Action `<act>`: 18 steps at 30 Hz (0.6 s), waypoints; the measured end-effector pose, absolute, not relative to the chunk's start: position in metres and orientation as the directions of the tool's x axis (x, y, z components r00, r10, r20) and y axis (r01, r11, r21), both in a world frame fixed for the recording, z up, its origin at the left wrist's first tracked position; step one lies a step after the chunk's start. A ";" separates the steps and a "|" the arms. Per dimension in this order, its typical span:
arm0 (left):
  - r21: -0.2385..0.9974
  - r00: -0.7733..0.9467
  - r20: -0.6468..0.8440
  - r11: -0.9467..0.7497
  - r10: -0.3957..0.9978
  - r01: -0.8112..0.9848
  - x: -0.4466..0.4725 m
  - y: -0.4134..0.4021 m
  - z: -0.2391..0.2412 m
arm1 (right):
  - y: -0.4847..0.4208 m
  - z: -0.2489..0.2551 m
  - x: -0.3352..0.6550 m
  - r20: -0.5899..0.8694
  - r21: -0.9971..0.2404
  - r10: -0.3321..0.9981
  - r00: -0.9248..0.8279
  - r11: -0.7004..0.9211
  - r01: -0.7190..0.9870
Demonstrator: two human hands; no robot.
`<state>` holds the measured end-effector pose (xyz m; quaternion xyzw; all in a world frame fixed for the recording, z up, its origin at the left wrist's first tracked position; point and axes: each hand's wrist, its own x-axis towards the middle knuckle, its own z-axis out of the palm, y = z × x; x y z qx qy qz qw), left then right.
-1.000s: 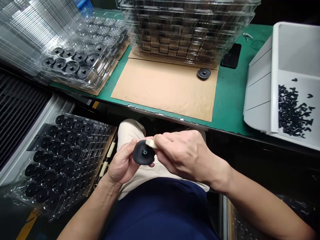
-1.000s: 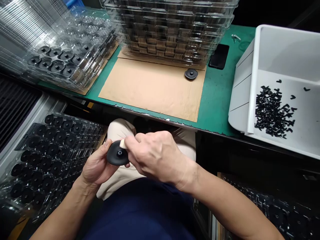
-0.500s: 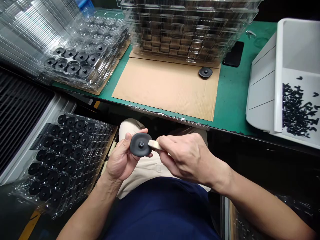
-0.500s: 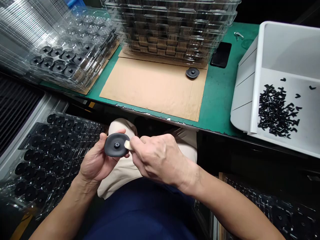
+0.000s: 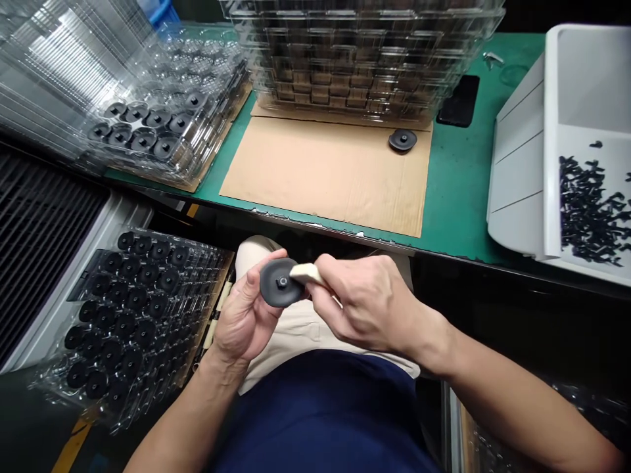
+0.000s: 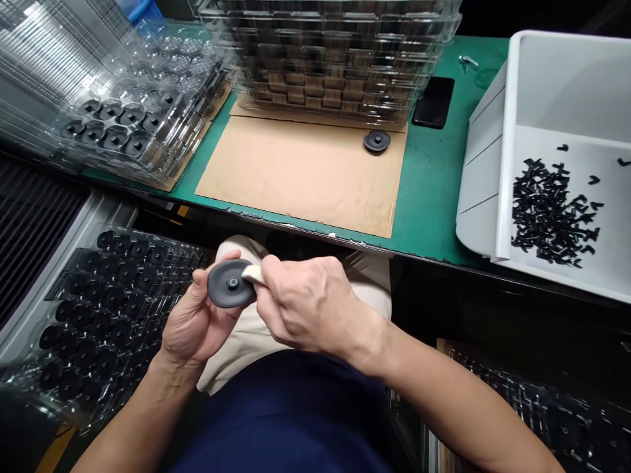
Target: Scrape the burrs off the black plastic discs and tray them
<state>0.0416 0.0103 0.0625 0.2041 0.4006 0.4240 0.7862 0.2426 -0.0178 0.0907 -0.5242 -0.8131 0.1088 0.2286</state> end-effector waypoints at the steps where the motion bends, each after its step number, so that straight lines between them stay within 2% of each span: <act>1: 0.680 0.289 -0.448 0.532 0.846 -0.504 0.041 0.011 0.063 | -0.019 0.088 0.243 0.219 -0.446 0.921 -0.321 0.387 0.807; 3: 0.683 0.297 -0.460 0.547 0.837 -0.483 0.039 0.012 0.061 | -0.021 0.086 0.243 0.175 -0.455 0.939 -0.296 0.344 0.821; 5: 0.645 0.365 -0.501 0.620 0.785 -0.447 0.038 0.011 0.057 | -0.020 0.086 0.244 0.194 -0.422 0.929 -0.315 0.369 0.828; 10: 0.507 0.530 -0.586 0.787 0.614 -0.351 0.039 0.007 0.047 | -0.012 0.096 0.244 0.256 -0.238 0.770 -0.584 0.636 0.734; 13: 0.480 0.529 -0.601 0.799 0.600 -0.362 0.041 0.006 0.047 | -0.008 0.099 0.242 0.342 -0.149 0.695 -0.632 0.704 0.694; 15: 0.532 0.469 -0.569 0.737 0.676 -0.417 0.041 0.006 0.050 | -0.008 0.099 0.239 0.372 -0.185 0.736 -0.566 0.656 0.732; 18: 0.671 0.342 -0.451 0.566 0.824 -0.479 0.041 0.007 0.056 | -0.013 0.097 0.234 0.353 -0.430 0.861 -0.365 0.496 0.754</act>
